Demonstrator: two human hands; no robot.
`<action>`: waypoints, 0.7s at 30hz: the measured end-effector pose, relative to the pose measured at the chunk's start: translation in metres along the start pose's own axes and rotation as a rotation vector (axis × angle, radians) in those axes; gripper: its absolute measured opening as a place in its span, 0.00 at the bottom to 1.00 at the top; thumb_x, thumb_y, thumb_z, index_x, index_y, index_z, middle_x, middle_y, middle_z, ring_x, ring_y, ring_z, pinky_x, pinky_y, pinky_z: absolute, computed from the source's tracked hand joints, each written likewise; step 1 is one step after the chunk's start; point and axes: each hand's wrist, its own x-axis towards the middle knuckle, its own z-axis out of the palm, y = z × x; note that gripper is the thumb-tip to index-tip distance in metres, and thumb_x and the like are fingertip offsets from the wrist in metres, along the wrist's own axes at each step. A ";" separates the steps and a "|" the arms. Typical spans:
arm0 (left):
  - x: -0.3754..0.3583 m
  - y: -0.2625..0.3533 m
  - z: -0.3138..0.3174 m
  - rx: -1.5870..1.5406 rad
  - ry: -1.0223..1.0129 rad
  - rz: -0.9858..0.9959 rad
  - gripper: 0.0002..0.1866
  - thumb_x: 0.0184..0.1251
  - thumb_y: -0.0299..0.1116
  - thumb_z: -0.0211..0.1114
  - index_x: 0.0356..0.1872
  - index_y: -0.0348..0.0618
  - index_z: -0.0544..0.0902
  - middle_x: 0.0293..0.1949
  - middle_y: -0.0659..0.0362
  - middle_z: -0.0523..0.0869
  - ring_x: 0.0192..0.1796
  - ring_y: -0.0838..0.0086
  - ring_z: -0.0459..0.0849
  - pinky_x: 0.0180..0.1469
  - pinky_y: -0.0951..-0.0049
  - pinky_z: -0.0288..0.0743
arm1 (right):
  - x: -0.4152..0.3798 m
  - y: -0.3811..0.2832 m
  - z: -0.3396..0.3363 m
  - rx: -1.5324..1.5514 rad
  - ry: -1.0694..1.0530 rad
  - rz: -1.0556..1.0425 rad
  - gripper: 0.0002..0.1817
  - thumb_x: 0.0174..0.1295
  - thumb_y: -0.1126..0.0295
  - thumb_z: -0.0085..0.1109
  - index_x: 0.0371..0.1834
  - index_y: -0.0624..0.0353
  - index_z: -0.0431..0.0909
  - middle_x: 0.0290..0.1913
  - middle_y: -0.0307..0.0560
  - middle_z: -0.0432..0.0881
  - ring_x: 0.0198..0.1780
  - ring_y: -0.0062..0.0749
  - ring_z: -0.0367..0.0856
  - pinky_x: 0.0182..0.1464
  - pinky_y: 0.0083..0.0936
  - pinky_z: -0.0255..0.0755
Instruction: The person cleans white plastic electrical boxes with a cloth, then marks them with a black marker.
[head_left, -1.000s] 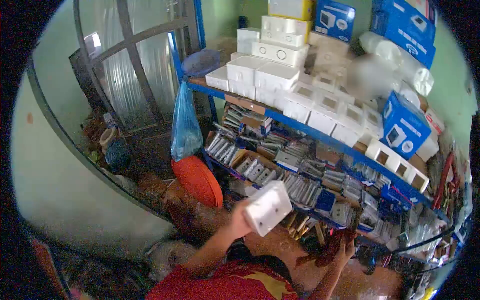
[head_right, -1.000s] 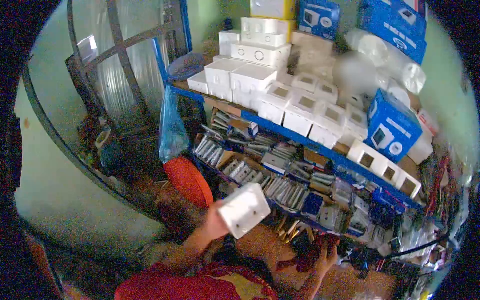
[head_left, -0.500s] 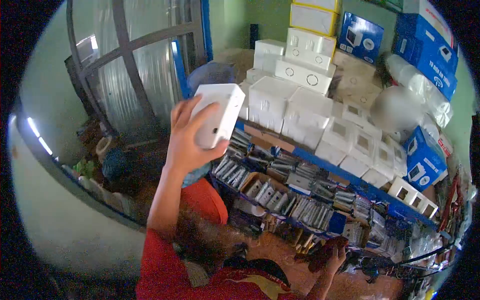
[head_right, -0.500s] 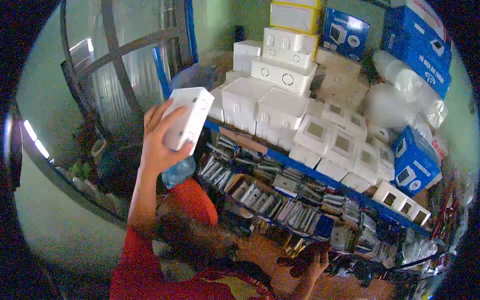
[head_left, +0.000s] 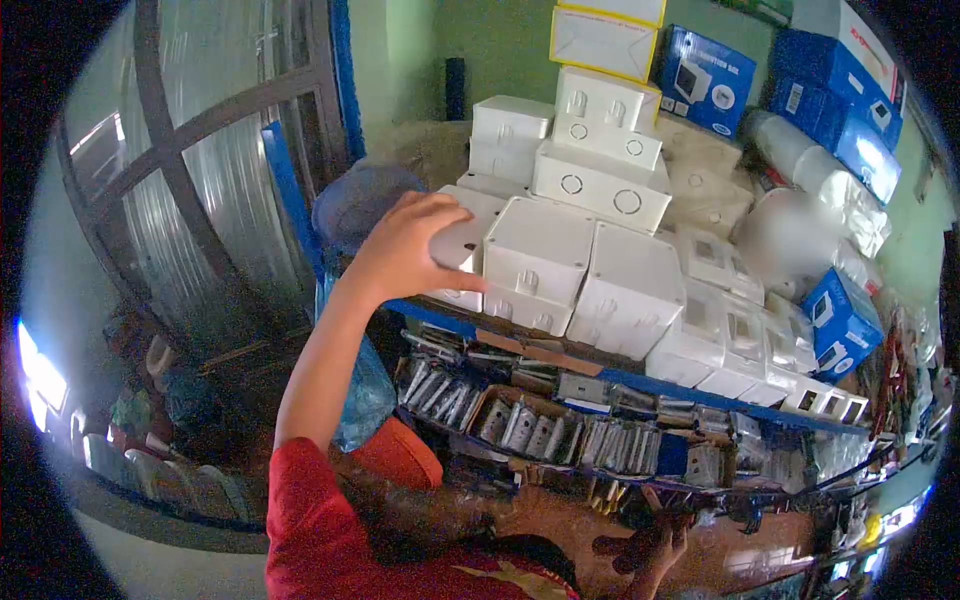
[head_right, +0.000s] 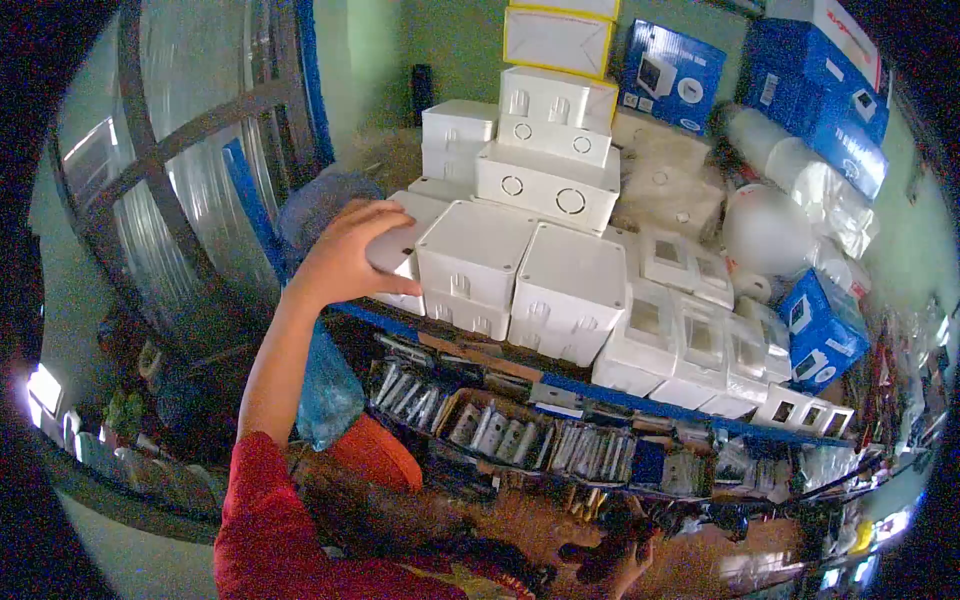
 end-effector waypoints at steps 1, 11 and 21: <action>0.001 0.000 0.003 0.021 0.003 0.009 0.38 0.41 0.54 0.79 0.53 0.42 0.81 0.61 0.50 0.76 0.63 0.51 0.71 0.67 0.58 0.64 | -0.002 0.000 0.003 0.028 0.025 0.017 0.10 0.68 0.67 0.54 0.37 0.64 0.79 0.32 0.36 0.77 0.31 0.21 0.70 0.34 0.21 0.65; -0.026 -0.015 -0.024 -0.257 0.057 -0.009 0.31 0.45 0.36 0.79 0.54 0.44 0.80 0.61 0.51 0.77 0.64 0.58 0.74 0.66 0.62 0.66 | -0.009 -0.006 0.035 -0.017 0.011 -0.043 0.12 0.64 0.73 0.50 0.45 0.67 0.80 0.37 0.43 0.83 0.38 0.27 0.78 0.40 0.23 0.72; -0.030 -0.014 0.005 -0.220 0.238 -0.002 0.22 0.47 0.30 0.78 0.45 0.41 0.83 0.52 0.53 0.84 0.57 0.60 0.81 0.60 0.64 0.71 | 0.015 0.075 -0.029 -0.204 0.028 -0.097 0.17 0.63 0.76 0.51 0.55 0.68 0.77 0.46 0.44 0.83 0.43 0.30 0.80 0.46 0.27 0.74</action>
